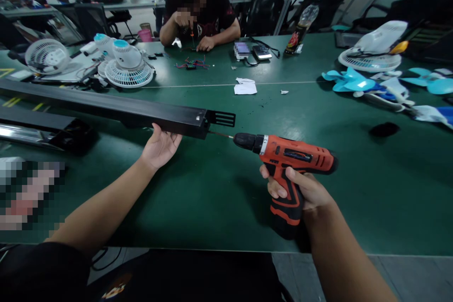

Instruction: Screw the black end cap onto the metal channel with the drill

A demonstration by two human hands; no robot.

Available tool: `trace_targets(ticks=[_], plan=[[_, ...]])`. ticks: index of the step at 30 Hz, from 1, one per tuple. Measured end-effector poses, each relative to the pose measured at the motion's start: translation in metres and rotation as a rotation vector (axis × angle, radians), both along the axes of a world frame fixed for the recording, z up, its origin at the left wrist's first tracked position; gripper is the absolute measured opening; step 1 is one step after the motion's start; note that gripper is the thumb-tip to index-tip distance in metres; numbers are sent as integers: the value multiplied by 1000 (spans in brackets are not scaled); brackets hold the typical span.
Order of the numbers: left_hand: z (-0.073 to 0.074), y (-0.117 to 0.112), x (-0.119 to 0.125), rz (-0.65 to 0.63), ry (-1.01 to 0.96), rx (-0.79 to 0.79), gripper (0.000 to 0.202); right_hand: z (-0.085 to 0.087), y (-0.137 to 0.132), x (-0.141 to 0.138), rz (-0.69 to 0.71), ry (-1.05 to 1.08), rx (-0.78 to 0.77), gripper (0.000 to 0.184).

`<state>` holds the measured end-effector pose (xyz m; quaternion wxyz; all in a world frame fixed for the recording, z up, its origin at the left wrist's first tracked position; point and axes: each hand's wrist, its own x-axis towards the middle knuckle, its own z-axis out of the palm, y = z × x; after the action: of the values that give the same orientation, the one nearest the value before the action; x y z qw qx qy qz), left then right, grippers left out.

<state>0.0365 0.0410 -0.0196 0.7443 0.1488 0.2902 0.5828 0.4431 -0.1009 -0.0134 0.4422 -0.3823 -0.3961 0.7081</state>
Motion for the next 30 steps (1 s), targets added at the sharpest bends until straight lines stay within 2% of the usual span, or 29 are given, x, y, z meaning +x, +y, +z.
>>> trace_targets(ticks=[4, 8, 13, 20, 22, 26, 30], plan=[[-6, 1, -4, -22, -30, 49, 51, -3, 1, 3, 35, 17, -1, 58], [-9, 3, -6, 17, 0, 80, 59, 1, 1, 0, 18, -4, 3, 57], [-2, 5, -3, 73, 33, 81, 70, 7, 0, -5, -14, -44, -5, 56], [9, 8, 0, 173, 55, 41, 73, 2, -2, 0, -27, -53, -48, 56], [10, 10, -1, 193, 63, 22, 77, 4, -2, 0, -34, -58, -57, 57], [10, 16, -6, 211, 49, -33, 79, 11, -1, -6, -152, -52, -60, 56], [11, 16, -7, 204, 14, -54, 77, 16, -2, -12, -169, -70, -88, 56]])
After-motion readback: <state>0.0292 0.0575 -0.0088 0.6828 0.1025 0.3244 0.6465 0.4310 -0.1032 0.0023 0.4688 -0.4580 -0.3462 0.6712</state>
